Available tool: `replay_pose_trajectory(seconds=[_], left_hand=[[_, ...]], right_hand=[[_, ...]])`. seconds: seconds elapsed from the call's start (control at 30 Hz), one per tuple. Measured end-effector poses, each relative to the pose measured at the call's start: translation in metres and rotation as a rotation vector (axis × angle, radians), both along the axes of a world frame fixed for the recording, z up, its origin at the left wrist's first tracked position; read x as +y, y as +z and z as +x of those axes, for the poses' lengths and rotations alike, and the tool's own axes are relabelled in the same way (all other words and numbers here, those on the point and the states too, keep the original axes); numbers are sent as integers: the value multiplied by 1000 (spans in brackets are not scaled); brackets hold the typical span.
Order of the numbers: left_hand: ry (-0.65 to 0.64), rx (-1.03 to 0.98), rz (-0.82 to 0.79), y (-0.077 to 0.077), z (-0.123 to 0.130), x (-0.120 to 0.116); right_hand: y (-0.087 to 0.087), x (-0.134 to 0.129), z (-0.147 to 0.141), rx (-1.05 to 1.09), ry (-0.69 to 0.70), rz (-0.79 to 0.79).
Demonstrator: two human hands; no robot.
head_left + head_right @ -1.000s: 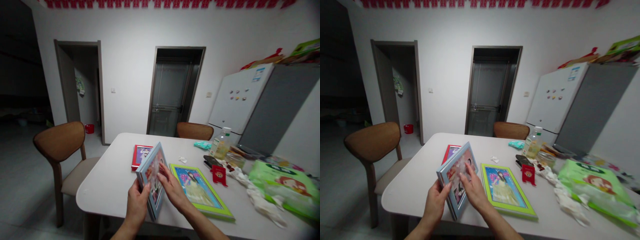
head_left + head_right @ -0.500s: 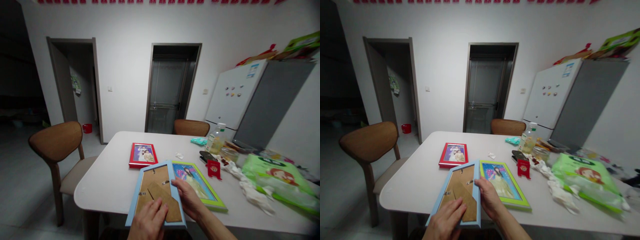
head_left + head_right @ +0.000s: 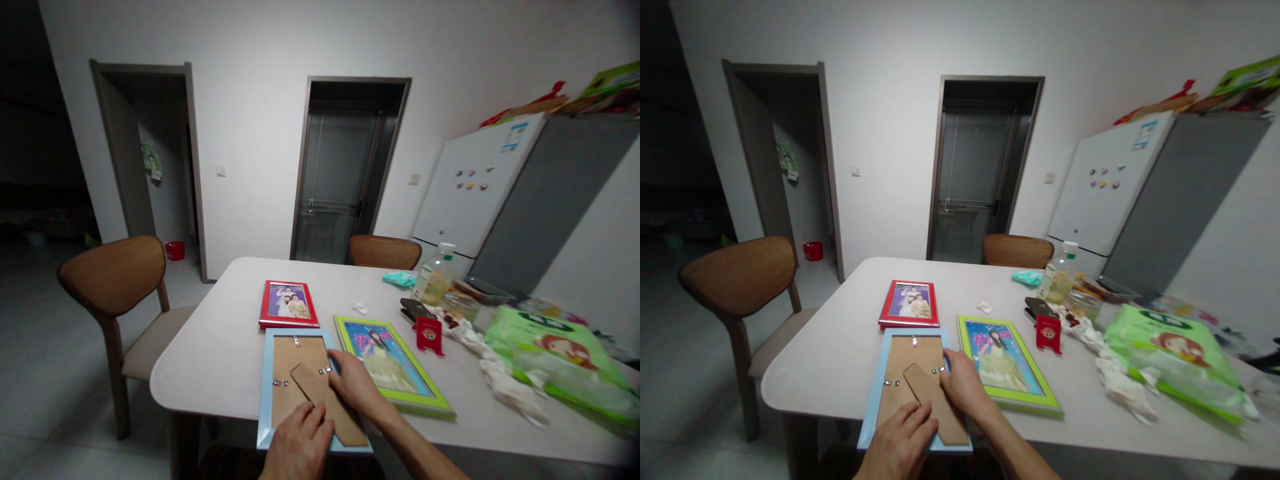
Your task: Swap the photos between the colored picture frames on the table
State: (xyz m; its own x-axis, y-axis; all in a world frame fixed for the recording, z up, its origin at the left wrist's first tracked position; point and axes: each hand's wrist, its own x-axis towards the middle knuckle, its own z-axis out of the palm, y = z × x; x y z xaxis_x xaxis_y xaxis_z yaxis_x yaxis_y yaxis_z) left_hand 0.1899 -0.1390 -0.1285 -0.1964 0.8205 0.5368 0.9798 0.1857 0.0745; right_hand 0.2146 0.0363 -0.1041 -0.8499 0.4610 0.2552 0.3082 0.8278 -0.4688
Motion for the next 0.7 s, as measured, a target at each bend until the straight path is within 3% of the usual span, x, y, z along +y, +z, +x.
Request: replay_pose_trajectory(seconds=[0.17, 0.4, 0.7], left_hand=[[-41, -275, -236, 21, -6, -14], [156, -535, -293, 37, -29, -42], [164, -620, -303, 46, -29, -44]], right_hand=[[1, -6, -1, -57, -9, 86], [-1, -8, -5, -100, -25, 106], [4, -16, -3, -76, -31, 147]])
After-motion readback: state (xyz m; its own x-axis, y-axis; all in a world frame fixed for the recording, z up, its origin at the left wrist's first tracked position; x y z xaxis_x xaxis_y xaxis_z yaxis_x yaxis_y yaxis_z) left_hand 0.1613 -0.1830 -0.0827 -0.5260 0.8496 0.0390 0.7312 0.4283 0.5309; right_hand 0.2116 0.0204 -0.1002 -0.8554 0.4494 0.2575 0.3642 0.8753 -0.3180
